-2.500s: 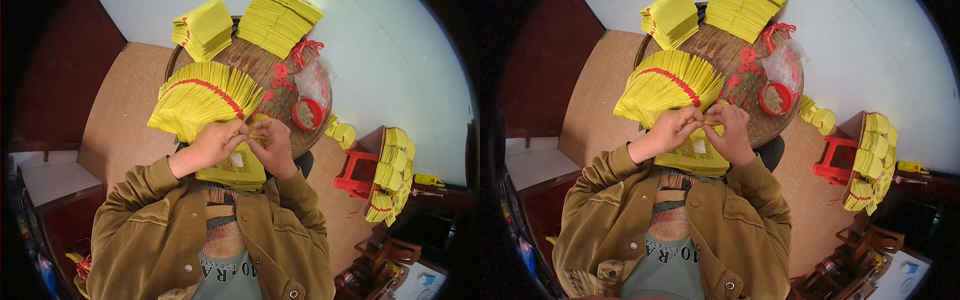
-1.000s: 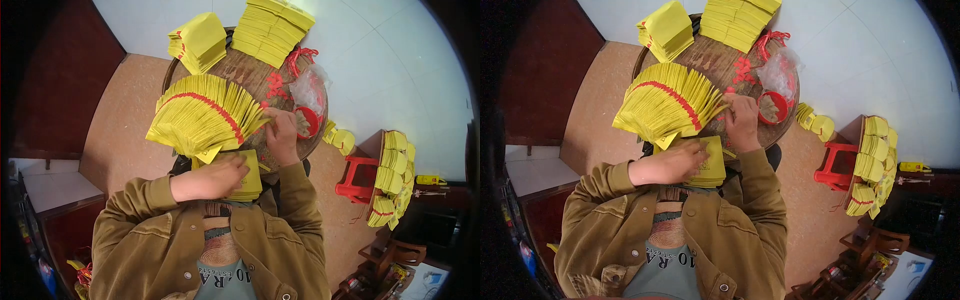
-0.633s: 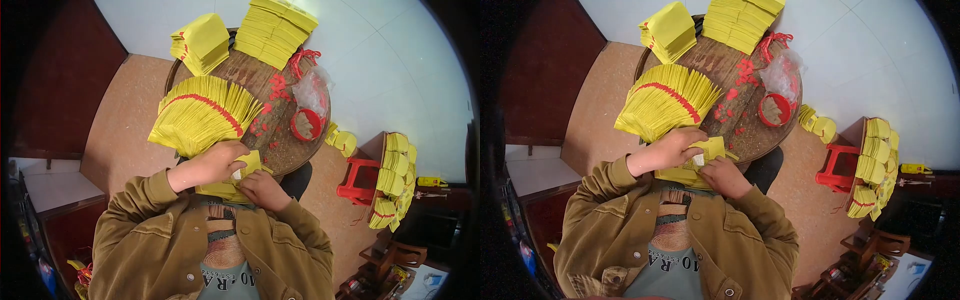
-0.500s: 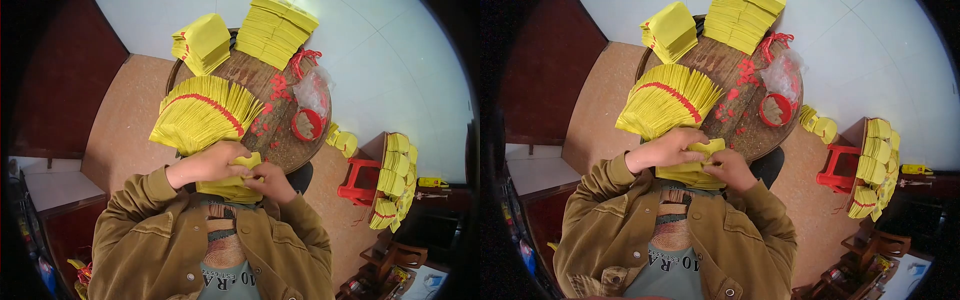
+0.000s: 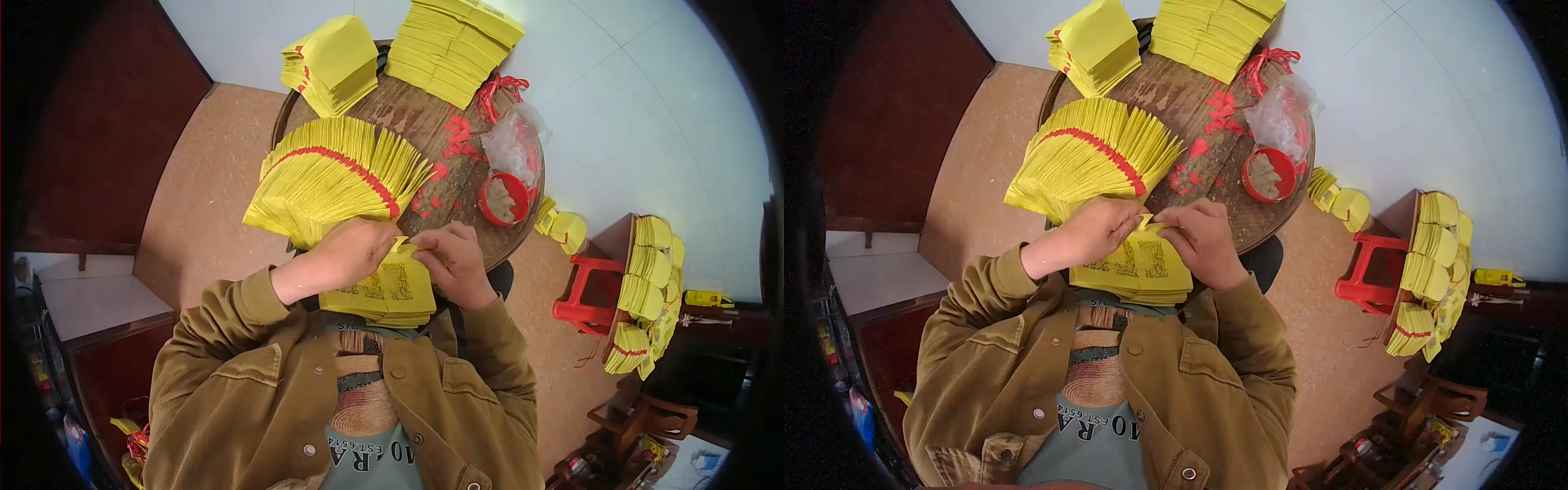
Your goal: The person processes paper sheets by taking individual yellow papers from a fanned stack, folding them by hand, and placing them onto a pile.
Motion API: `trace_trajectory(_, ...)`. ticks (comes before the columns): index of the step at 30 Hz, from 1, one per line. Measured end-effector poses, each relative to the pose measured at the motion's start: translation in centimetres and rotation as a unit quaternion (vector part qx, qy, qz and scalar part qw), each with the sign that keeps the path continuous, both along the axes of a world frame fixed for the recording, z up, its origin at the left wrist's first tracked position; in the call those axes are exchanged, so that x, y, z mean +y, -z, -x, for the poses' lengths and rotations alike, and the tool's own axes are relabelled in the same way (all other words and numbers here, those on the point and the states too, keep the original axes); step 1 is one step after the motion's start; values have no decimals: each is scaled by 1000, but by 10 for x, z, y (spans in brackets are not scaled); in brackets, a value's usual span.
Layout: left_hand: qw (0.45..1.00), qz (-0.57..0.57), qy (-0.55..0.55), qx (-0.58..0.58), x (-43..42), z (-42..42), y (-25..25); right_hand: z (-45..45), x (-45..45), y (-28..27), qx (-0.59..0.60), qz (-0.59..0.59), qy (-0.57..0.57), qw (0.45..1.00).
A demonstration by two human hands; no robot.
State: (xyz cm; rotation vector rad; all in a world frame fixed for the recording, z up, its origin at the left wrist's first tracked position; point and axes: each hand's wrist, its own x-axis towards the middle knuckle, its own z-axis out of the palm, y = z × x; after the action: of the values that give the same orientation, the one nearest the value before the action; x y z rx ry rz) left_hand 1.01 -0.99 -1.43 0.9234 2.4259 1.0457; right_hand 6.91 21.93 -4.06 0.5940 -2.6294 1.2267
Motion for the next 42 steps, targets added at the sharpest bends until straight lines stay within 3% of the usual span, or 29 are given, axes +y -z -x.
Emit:
trace_trajectory(4,997,-41,66,-1,-2,4,2,9,-6,-9,41,-40,6,998)
trace_trajectory(10,997,-32,74,8,-5,4,-4,20,-8,-2,57,-44,3,997)
trace_trajectory(12,996,-87,21,19,-3,2,-2,23,-1,-3,-40,131,138,981)
trace_trajectory(14,989,-140,-35,23,-2,-2,1,27,6,-1,-138,300,263,906)
trace_trajectory(15,989,-142,-34,22,-2,-3,2,30,12,9,-138,298,265,906)
trace_trajectory(17,986,-154,-57,24,-2,-4,1,44,36,48,-59,116,252,959)
trace_trajectory(19,982,-166,-83,27,-2,-4,1,59,54,75,22,-72,225,971)
trace_trajectory(20,982,-169,-84,25,-2,-3,2,65,54,75,21,-75,224,971)
trace_trajectory(24,984,-166,-60,32,-4,-2,9,89,34,82,165,-296,206,918)
trace_trajectory(25,984,-166,-63,30,-5,-2,10,90,33,81,163,-296,203,919)
trace_trajectory(30,981,-179,-73,29,-5,0,10,96,31,69,98,-169,191,962)
trace_trajectory(32,986,-150,-70,25,-4,0,4,89,35,61,8,-57,209,976)
trace_trajectory(34,991,-119,-62,22,-4,0,0,78,39,50,-82,59,227,969)
trace_trajectory(39,984,-163,-69,29,-3,2,9,51,35,-2,-140,226,188,945)
trace_trajectory(40,984,-159,-70,30,-4,3,8,45,31,-10,-140,230,186,945)
trace_trajectory(42,983,-171,-62,-2,-4,3,6,32,21,-27,-51,117,115,985)
